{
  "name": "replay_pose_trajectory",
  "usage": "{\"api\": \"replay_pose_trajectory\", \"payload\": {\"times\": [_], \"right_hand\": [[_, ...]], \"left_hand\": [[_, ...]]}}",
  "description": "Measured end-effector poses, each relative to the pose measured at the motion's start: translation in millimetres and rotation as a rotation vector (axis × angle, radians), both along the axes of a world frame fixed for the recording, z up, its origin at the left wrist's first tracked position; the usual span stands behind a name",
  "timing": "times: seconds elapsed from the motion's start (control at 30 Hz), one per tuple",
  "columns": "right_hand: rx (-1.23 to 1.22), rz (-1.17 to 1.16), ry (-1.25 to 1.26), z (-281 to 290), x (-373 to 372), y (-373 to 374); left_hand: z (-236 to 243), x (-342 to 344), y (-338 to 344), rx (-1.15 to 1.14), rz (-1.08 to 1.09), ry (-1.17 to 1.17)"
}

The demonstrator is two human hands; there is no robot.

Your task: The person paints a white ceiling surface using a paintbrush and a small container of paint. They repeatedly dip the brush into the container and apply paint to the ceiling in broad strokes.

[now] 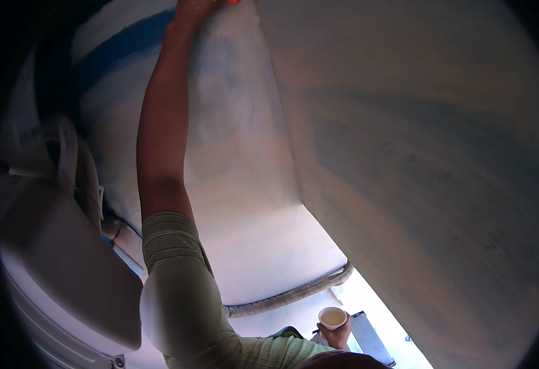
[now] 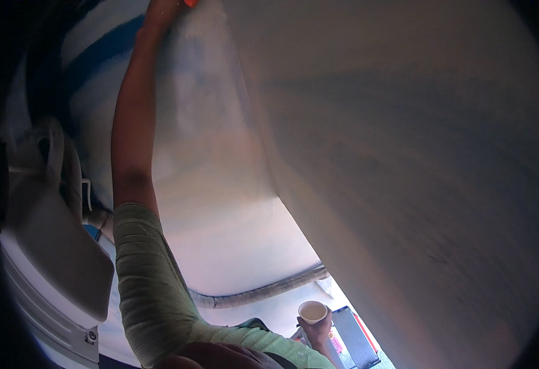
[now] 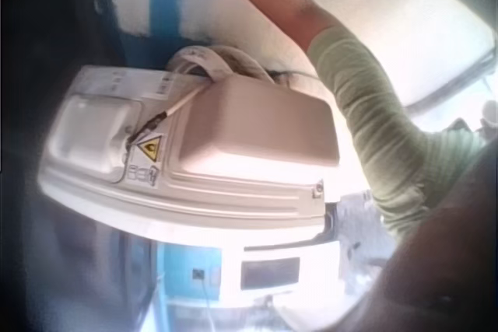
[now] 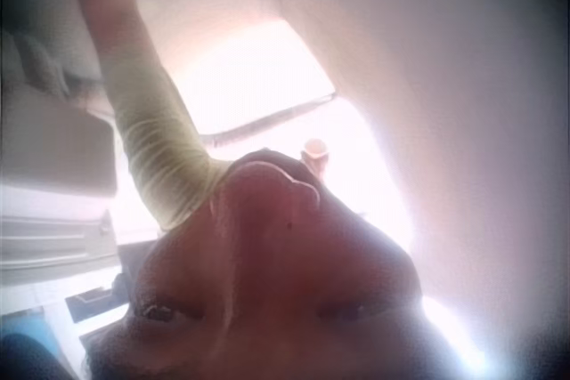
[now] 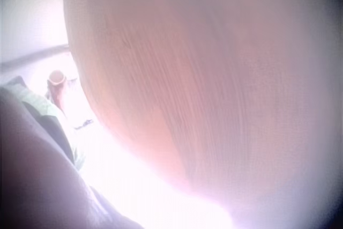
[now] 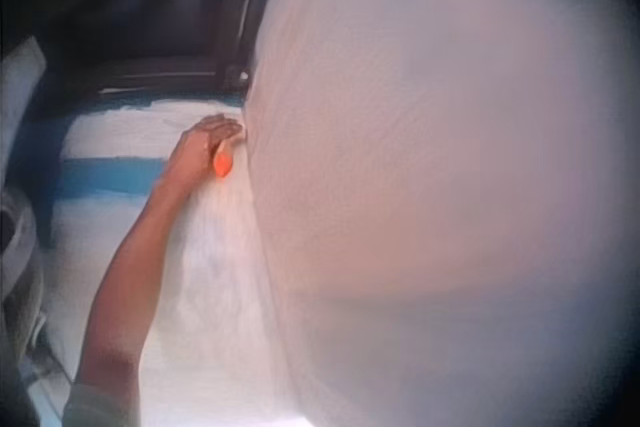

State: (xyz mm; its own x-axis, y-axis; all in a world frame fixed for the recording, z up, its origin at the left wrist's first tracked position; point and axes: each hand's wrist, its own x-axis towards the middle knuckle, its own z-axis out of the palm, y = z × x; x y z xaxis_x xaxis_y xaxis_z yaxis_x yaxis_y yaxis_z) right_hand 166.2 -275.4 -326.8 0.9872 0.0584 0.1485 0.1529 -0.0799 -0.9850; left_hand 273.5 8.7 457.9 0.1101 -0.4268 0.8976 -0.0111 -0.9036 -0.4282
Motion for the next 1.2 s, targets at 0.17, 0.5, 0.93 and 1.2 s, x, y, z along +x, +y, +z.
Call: {"api": "replay_pose_trajectory", "payload": {"times": [0.17,0.5,0.93,1.2], "right_hand": [[0.000,-0.017,0.039,-3.7,-5.4,-1.8],[-0.023,-0.001,0.019,-8.1,-11.7,-4.7],[0.013,-0.042,0.038,-6.1,-28.9,-18.5],[0.014,-0.014,0.101,17.4,-32.4,-16.1]], "left_hand": [[-84.8,-10.2,-30.0,-0.174,0.109,0.199],[-275.3,-17.8,-44.4,0.436,0.422,0.346],[-266.2,-54.9,-38.4,0.096,-0.099,0.329],[-60.4,-15.8,24.1,0.057,-0.295,-0.211]]}}
